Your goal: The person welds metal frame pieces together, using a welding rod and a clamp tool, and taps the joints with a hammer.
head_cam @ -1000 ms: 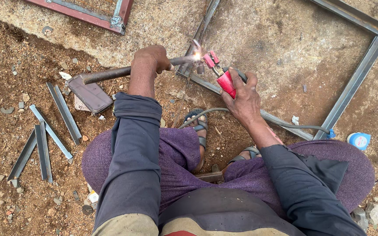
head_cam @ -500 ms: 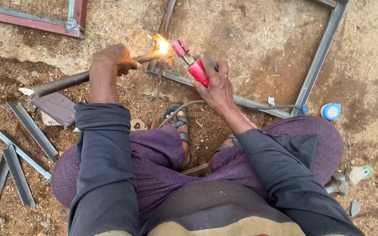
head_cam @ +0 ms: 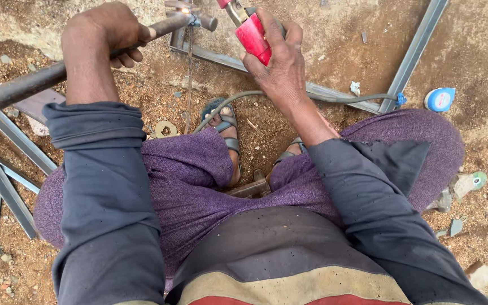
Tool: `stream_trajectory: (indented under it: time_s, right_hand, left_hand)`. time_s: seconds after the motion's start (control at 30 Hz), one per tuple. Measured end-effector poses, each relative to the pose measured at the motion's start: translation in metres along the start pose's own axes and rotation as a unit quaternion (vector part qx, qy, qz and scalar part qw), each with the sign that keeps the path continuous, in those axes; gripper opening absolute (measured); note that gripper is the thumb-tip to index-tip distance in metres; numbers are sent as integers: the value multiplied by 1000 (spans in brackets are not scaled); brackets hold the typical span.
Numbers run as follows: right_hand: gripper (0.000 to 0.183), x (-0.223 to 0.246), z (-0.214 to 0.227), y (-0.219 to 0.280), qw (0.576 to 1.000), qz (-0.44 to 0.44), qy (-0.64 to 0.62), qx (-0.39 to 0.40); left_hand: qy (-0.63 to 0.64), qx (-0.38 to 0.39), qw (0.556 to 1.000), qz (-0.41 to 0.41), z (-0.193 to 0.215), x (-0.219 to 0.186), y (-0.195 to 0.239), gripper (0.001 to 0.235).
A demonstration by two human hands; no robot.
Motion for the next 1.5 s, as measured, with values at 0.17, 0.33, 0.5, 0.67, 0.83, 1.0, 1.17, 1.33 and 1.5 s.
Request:
stream_trajectory:
  time_s: [0.17,0.33,0.5,0.67,0.83,1.0,1.17,1.33,1.5]
  right_hand:
    - [82,9,-10,8,999,46,15,17]
    - [83,16,-14,2,997,51,49,29]
    - [85,18,-19,-3,996,52,60,36]
    - [81,17,-19,-2,997,29,48,55]
    - [78,16,-17,-2,996,16,57,60]
    - [76,18,-19,-3,994,-19,71,84]
    - [77,22,-15,-2,995,4,60,74]
    - [78,18,-16,-2,996,8,50,76]
    - [81,15,-18,-3,995,3,65,81]
  left_hand:
    - [68,-12,998,13,-4,6,-3,36]
    - [-2,-34,999,13,2,0,3,36]
    - [28,19,999,25,-6,8,-18,30]
    - [56,42,997,19,-12,15,-29,25]
    - [87,28,996,10,-9,15,-25,27]
    - [80,35,996,4,-14,14,-35,39]
    - [67,35,997,16,-12,12,-31,35]
    - [51,39,998,15,-12,11,-31,33]
    - [56,37,997,25,-12,11,-28,35]
Point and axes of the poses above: each hand's wrist, its own y-axis away from the middle knuckle, its own z-axis out of the back of the hand, x = y × z, the point moved 7 cm from there along -y, towards the middle knuckle, and after that the axes turned 7 degrees about -z, right-handed, at the moved point
